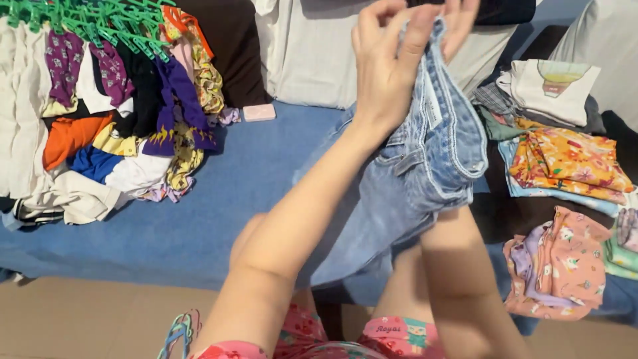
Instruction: The person folds a pair of light green shorts, then a white t-shirt, and places them in a stack. Next, they remove a denim skirt from a hanger, button it, fold it, and set it aside. Finally, they remove several socks from green hangers and fold each pair by hand.
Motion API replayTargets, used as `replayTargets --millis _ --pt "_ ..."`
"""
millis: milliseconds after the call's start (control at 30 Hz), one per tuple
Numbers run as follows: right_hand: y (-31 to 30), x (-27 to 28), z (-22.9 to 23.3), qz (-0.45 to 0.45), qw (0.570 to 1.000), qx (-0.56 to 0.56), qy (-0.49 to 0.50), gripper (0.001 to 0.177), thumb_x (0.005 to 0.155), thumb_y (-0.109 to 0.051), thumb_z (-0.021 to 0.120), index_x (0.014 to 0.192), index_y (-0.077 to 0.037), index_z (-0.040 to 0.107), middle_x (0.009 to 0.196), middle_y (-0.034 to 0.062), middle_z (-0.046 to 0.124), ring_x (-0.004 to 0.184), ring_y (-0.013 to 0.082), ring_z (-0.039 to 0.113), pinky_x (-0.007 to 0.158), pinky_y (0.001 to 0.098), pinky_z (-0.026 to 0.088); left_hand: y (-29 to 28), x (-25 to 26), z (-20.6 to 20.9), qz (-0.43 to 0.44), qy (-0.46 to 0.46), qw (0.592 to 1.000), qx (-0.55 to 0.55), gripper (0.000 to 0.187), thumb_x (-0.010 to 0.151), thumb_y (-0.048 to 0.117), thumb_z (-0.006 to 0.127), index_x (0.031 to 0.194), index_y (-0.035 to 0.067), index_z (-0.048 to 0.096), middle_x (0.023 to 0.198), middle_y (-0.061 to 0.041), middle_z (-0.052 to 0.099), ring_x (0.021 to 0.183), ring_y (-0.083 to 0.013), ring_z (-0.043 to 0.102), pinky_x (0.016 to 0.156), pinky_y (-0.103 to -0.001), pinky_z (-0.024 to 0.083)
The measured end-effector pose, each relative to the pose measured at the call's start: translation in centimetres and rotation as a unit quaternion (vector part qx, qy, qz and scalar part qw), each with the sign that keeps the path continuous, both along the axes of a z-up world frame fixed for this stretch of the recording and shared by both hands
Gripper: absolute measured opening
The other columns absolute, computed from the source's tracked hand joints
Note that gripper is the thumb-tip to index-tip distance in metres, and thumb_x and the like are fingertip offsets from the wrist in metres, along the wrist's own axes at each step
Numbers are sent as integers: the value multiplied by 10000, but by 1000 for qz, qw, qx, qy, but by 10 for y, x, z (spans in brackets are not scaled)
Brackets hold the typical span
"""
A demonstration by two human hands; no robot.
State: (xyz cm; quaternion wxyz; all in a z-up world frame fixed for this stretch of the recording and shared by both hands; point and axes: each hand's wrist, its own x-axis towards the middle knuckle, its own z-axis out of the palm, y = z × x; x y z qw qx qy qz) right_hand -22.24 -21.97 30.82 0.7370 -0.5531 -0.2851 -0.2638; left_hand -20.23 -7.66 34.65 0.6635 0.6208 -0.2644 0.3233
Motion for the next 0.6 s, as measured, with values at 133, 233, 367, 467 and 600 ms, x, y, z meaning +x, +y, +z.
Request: replayTargets --millis 133,233,367,467,600 --pt "5 -6 1 152 986 9 61 1045 999 -706 496 1694 18 205 1702 176 288 1569 286 345 1343 365 257 -2 27 -27 159 -83 984 -11 515 1120 542 432 1028 101 682 975 -181 636 893 -315 624 838 -390 477" --pt "-8 -6 -21 263 959 18 104 1126 970 -762 482 1716 33 200 1732 191 286 1597 282 337 1356 366 248 4 24 -29 152 -23 988 -20 481 1063 535 506 934 97 658 727 -150 662 632 -310 662 638 -396 503" --pt "-65 12 -110 320 941 85 77 1196 665 -613 851 1588 -17 379 1618 140 471 1500 282 486 1269 455 376 17 35 -29 244 -87 964 -56 423 1057 507 560 952 102 623 809 -125 677 664 -334 655 613 -401 492" --pt "-35 1 -111 10 989 -107 100 830 816 -192 907 1493 46 489 1436 131 588 1313 234 576 1151 398 434 25 33 -34 301 -74 951 -12 425 1040 508 561 928 104 635 755 -115 674 682 -339 649 615 -435 463" --pt "-28 -1 -96 -54 989 -33 132 532 920 29 841 1397 103 618 1345 147 677 1191 225 648 1097 386 499 67 22 -30 205 178 956 112 373 1023 451 612 988 88 694 718 -221 673 674 -322 668 695 -431 461"
